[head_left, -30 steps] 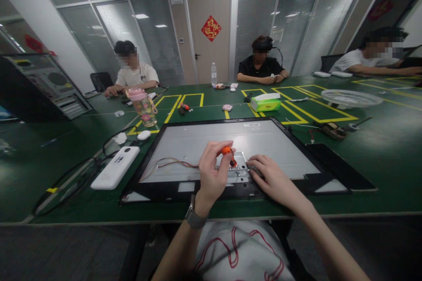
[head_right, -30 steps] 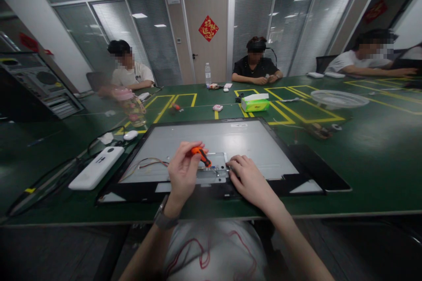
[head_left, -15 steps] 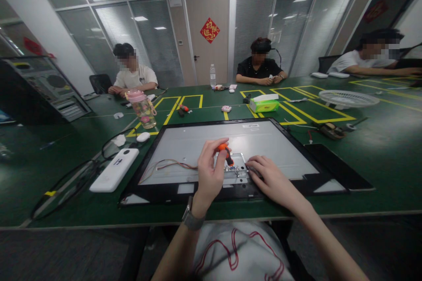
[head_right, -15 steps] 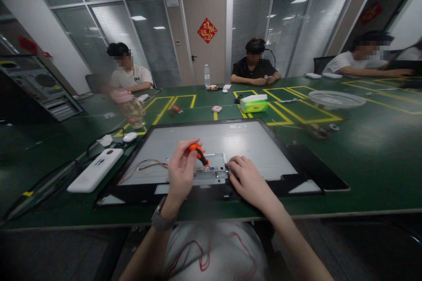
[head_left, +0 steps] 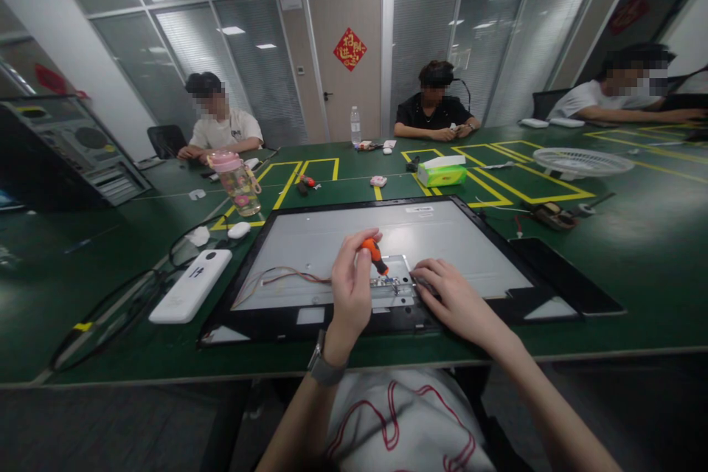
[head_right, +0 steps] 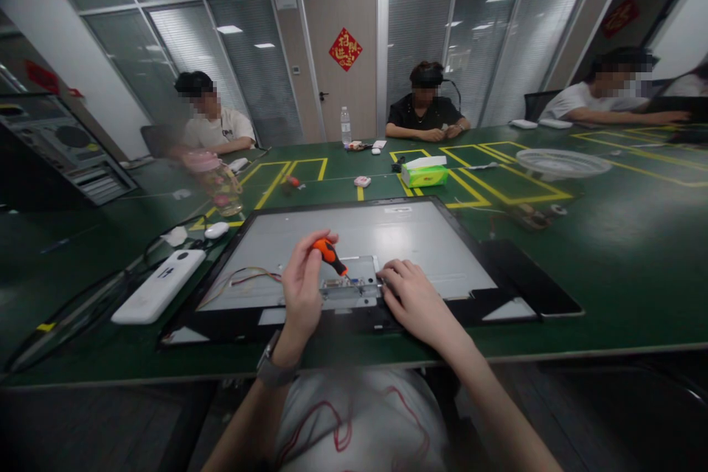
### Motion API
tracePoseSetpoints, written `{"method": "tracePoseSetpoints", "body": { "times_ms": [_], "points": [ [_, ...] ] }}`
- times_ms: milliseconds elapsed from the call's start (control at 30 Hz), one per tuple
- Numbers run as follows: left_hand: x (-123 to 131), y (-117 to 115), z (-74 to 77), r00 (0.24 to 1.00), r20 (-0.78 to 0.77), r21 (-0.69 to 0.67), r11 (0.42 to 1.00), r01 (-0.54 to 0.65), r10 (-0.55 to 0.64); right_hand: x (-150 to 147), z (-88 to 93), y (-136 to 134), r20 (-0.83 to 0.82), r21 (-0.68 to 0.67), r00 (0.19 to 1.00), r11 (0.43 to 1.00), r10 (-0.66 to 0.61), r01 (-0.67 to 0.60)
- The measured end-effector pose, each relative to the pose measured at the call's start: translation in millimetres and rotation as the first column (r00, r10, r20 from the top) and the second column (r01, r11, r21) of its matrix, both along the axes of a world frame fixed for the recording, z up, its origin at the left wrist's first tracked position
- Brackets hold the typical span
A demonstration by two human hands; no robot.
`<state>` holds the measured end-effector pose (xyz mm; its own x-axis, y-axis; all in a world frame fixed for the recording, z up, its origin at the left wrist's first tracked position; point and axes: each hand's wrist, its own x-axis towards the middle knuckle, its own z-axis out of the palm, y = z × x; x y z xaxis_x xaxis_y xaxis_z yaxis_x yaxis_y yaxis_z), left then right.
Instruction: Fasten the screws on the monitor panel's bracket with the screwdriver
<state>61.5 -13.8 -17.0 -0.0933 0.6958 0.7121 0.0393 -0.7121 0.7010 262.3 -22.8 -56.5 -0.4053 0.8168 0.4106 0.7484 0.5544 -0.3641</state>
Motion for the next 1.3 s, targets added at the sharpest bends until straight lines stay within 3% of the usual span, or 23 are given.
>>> {"method": "tracePoseSetpoints", "body": {
  "times_ms": [133,200,333,500,700,867,967,1100,1300],
  "points": [
    [-0.4,1.0,-2.5,0.981,-0.071,0.096,0.98,-0.175,0.183,-0.4,0.2,-0.2,-0.002,0.002,1.0,1.0,-0.008,0.008],
    [0.6,0.2,-3.8,0.984,-0.063,0.081,0.984,-0.16,0.165,-0.6,0.2,-0.3,-0.003,0.0,1.0,1.0,-0.009,0.009],
    [1.9,-1.5,-5.2,0.999,-0.039,0.027,1.0,0.006,-0.005,-0.8,0.1,-0.3,-0.005,-0.001,1.0,1.0,-0.003,0.003],
    [0.7,0.9,-5.3,0.988,-0.078,0.124,0.984,-0.125,0.135,-1.0,0.3,-0.8,-0.005,0.003,1.0,1.0,-0.004,0.004],
    [0.3,-1.4,-5.5,0.999,-0.026,0.016,0.999,0.032,-0.031,-1.4,1.4,-1.6,0.007,-0.01,1.0,1.0,0.003,-0.003],
    [-1.0,0.4,-4.0,0.986,-0.057,0.117,0.982,-0.149,0.156,-1.7,1.4,-1.3,0.014,-0.013,1.0,1.0,-0.005,0.005],
    [-0.6,0.2,-3.2,0.99,-0.034,0.084,0.988,-0.131,0.134,-1.5,1.1,-1.1,0.018,-0.016,1.0,1.0,-0.003,0.003],
    [-0.8,-2.0,-3.3,1.0,-0.015,0.019,1.0,-0.016,0.017,-1.3,1.2,-1.2,0.013,-0.01,1.0,1.0,-0.002,0.002],
    [-1.6,-0.8,-3.0,0.983,-0.018,0.119,0.977,-0.178,0.182,-1.2,1.1,-1.0,0.01,-0.012,1.0,1.0,-0.006,0.006]
  ]
}}
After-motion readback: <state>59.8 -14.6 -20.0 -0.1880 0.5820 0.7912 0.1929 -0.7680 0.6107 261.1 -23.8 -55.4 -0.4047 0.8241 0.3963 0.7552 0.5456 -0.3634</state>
